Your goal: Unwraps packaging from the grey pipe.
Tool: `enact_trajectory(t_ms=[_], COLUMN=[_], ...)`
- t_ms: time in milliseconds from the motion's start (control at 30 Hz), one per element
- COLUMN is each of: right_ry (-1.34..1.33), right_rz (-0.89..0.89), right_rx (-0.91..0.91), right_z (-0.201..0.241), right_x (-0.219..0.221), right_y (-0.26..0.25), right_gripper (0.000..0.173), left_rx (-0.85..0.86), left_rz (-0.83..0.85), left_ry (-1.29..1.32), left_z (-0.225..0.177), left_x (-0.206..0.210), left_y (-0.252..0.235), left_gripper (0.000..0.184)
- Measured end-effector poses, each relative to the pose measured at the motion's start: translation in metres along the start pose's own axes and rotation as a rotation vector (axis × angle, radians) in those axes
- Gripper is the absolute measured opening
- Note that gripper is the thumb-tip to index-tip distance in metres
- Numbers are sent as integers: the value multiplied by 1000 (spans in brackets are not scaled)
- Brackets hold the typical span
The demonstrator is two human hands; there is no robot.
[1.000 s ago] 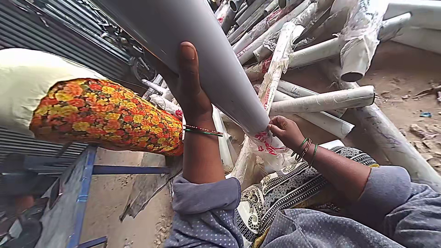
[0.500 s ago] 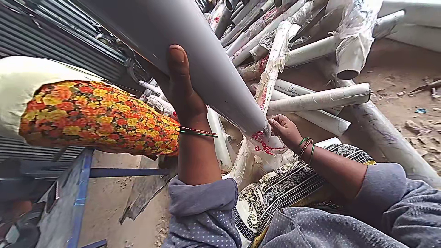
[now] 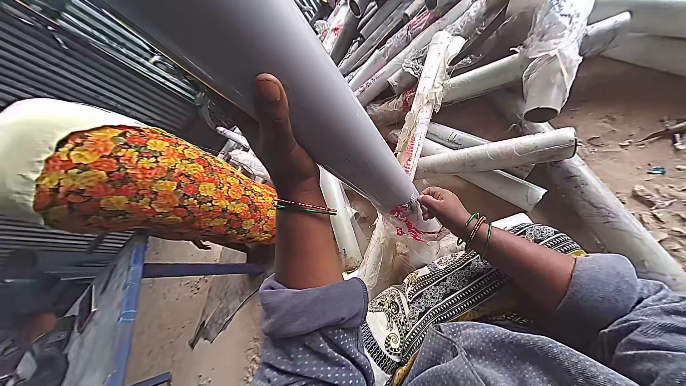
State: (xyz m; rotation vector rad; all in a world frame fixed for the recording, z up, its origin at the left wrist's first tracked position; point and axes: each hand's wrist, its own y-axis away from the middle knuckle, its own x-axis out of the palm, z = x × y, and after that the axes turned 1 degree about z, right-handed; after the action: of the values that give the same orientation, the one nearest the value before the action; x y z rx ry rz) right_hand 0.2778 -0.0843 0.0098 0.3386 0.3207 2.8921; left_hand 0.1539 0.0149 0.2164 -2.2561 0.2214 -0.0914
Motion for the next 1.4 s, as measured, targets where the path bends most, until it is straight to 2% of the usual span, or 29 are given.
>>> enact_trajectory(t_ms=[67,133,233,267,300,433,567,633,700,767,833,867,933,1000,1067,1133,1233,1400], right_ry=[-61,-20,224,327,429,599,715,777,876,962,971,919,708,545,532,611,732,834], right_rz=[-13,-55,-29,-13,-13,-68,-46,87,385,628,726,683,434,140,-27,-37,-19,-24], right_rx=[-45,-118,-277,-314,-360,-569,-609,-590,-565,-627,-607,-578,-490,-391,-330,-302,-431,-490], right_z=[-4,-7,-5,-2,1,-6,-4,-11,-27,-48,-47,-42,-29,-18,-9,-7,-19,-17], right_x=[-1,-4,-10,-10,-9,-8,-8,0,15,34,41,36,19,3,-10,-15,-12,-5], right_y=[0,-3,-7,-5,-3,-4,2,14,31,42,46,45,41,28,13,5,3,4], right_gripper=[23,27,37,43,43,19,16,20,27,27,37,41,40,34,26,30,31,21], left_rx=[0,1,12,10,-3,-24,-19,-24,-23,-29,-47,-48,-40,-29,-30,-29,-30,-41], left_rz=[10,1,-18,-19,4,12,5,3,-10,-25,-21,-24,-33,-27,-12,-15,-30,-13], left_ry=[-14,12,55,57,31,35,27,27,19,6,-11,-4,18,28,26,30,19,2], left_z=[1,1,1,1,1,4,4,6,7,6,5,4,4,4,5,5,2,5], left_x=[-2,-2,0,0,-1,-1,1,0,1,3,4,3,1,-2,-5,-6,-5,-5], left_y=[0,1,1,0,0,-3,-5,-6,-8,-9,-9,-9,-6,-6,-5,-4,-4,-4], left_gripper=[73,68,60,65,76,92,81,79,75,75,81,85,88,90,90,88,84,90])
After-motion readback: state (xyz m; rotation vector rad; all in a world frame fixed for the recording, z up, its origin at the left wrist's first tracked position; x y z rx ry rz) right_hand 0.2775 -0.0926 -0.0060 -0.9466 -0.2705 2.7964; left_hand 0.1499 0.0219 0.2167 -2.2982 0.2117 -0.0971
